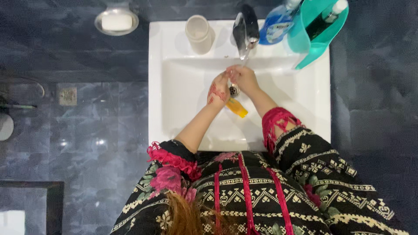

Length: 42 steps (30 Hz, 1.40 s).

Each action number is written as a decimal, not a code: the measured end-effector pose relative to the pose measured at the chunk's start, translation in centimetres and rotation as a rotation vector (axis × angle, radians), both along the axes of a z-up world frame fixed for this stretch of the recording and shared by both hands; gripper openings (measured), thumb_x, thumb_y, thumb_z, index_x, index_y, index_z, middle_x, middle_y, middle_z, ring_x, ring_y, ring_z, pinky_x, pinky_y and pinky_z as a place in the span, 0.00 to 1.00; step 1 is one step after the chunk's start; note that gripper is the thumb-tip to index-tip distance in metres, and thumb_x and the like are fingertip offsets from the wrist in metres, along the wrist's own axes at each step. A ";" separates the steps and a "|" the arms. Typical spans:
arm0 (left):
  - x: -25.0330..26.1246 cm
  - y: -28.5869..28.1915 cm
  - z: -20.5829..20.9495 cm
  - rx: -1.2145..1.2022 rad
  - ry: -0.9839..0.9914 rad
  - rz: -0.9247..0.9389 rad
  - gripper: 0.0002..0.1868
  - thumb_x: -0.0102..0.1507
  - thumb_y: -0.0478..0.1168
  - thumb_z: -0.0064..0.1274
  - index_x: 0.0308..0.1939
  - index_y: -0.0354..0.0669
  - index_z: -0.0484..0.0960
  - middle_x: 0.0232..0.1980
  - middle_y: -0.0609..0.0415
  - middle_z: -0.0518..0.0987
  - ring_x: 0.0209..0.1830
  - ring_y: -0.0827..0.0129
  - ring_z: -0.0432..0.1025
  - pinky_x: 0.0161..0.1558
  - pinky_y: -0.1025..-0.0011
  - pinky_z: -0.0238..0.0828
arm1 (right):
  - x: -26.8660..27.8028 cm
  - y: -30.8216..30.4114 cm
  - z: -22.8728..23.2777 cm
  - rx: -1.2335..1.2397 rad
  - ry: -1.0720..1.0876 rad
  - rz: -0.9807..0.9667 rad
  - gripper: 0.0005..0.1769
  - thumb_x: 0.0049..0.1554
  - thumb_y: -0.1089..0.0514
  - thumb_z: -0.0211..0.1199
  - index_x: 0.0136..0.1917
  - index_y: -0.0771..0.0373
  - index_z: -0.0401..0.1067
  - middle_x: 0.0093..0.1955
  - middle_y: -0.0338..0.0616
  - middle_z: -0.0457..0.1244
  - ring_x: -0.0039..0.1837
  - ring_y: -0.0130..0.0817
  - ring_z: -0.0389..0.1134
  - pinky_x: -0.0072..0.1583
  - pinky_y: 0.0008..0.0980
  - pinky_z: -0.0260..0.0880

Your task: The person washes several small plastic bottles and a toothbrush in a bathroom sink using a sponge and running water. They scrub each item individually, rinse them, and place them on the sink counter or a nearby shelf.

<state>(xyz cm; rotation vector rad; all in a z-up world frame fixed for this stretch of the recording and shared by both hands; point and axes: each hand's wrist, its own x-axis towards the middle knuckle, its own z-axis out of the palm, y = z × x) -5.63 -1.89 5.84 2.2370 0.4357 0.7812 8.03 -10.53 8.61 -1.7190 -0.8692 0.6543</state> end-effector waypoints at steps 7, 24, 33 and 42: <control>-1.6 1.2 -3.8 0.241 0.531 -0.328 0.12 0.63 0.30 0.48 0.49 0.37 0.81 0.49 0.40 0.81 0.51 0.46 0.75 0.56 0.55 0.72 | -0.5 0.0 2.5 -0.096 -0.028 0.007 0.15 0.60 0.71 0.50 0.50 0.66 0.78 0.41 0.40 0.69 0.44 0.25 0.72 0.48 0.25 0.75; 1.8 1.9 -8.8 -1.054 0.176 -0.199 0.07 0.70 0.34 0.53 0.46 0.31 0.81 0.37 0.46 0.78 0.31 0.65 0.73 0.37 0.63 0.69 | -2.9 -0.4 9.2 -0.273 -0.865 0.033 0.08 0.45 0.64 0.67 0.41 0.58 0.81 0.46 0.46 0.71 0.53 0.53 0.70 0.53 0.46 0.71; 3.3 2.2 -5.9 -1.484 0.053 -0.380 0.20 0.54 0.22 0.49 0.48 0.38 0.79 0.40 0.53 0.82 0.39 0.70 0.79 0.45 0.68 0.76 | -2.0 0.8 7.1 -0.097 -0.492 -0.037 0.19 0.46 0.64 0.68 0.53 0.60 0.80 0.56 0.47 0.70 0.56 0.48 0.72 0.59 0.40 0.72; 4.4 1.1 -3.1 -1.436 0.058 -0.241 0.12 0.66 0.45 0.60 0.44 0.39 0.81 0.36 0.52 0.81 0.29 0.67 0.75 0.31 0.68 0.75 | 0.7 -0.1 5.1 0.078 0.484 -0.123 0.20 0.59 0.63 0.66 0.64 0.65 0.72 0.48 0.41 0.66 0.46 0.31 0.67 0.48 0.30 0.69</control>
